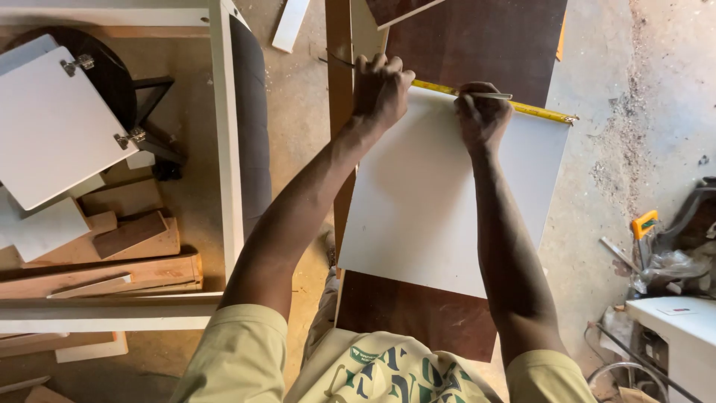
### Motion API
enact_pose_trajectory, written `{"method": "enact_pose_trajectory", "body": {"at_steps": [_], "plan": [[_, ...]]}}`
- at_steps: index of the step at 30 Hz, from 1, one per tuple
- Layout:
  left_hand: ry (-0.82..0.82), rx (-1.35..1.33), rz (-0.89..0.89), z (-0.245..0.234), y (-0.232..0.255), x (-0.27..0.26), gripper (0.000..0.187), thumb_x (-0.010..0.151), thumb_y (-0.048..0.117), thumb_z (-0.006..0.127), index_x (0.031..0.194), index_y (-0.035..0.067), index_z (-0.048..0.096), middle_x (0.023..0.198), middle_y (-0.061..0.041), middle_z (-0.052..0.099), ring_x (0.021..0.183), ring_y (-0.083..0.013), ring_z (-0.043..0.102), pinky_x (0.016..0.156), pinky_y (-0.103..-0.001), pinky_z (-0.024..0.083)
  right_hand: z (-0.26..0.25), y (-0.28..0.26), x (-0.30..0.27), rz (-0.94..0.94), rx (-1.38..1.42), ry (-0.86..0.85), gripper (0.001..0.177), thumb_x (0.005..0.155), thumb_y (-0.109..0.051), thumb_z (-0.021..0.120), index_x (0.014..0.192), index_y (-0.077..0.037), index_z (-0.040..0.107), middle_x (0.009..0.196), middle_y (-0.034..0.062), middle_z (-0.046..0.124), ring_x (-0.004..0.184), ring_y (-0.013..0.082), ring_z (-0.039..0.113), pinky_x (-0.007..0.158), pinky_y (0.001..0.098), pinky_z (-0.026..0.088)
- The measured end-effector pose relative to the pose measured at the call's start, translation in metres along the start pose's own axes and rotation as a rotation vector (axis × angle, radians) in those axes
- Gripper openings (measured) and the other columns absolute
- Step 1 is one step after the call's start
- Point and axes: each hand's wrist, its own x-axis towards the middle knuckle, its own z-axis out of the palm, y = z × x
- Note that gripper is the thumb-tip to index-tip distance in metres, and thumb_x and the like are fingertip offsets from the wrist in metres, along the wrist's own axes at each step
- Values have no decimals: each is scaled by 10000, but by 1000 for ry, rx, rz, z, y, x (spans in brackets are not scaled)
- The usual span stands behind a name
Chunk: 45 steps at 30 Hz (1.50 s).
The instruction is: The person measures a white rectangular board with a tape measure and marks it with a pencil. They flip the board over and repeat the measuring and marking process on the other side. The person then places a dark brown board on top of the white board and marks the brown board with the pencil.
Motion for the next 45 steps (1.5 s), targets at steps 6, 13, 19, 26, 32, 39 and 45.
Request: {"method": "enact_pose_trajectory", "body": {"at_steps": [6,13,19,26,32,39,45], "plan": [[-253,-59,-35,-1,-28,7,224,854,111,723,656,207,681,790,-36,724,825,-312,645,739,-489,419,-2,13,1,11,53,-2,125,804,-64,654,885,-75,749,713,27,690,588,87,626,512,217,477],[-301,-58,-78,-3,-50,1,315,828,66,768,603,204,596,721,-16,702,895,-321,667,792,-468,483,-1,6,0,13,9,9,115,765,-64,653,830,-82,746,759,2,713,606,87,632,536,222,507],[-273,-76,-98,2,-53,4,283,733,14,746,600,260,707,595,50,637,802,-273,689,828,-484,446,5,5,0,-42,49,-20,126,787,-15,655,870,-59,738,778,24,696,633,104,606,550,230,479],[-300,-108,-118,5,-53,4,363,602,-56,599,492,238,418,499,67,414,719,-238,622,767,-440,351,37,2,2,27,151,-107,89,868,-28,624,892,-44,709,674,69,650,535,111,573,450,235,419],[-243,-124,-116,10,-53,6,368,503,-74,608,450,258,459,452,108,397,665,-198,605,790,-453,369,40,5,3,-14,187,-158,73,894,-67,651,907,-13,698,650,86,605,533,128,546,457,250,408],[-225,-127,-107,11,-53,6,336,479,-59,614,451,263,521,434,92,468,662,-216,636,736,-483,414,38,9,4,-54,84,-133,83,858,-32,660,892,-16,734,662,73,649,543,110,569,492,236,442],[-224,-151,-134,14,-53,5,357,473,-64,620,441,253,459,432,93,452,703,-209,666,790,-518,466,38,5,3,-109,101,-166,72,888,-19,669,917,-4,733,695,87,658,557,119,561,509,236,408]]}}
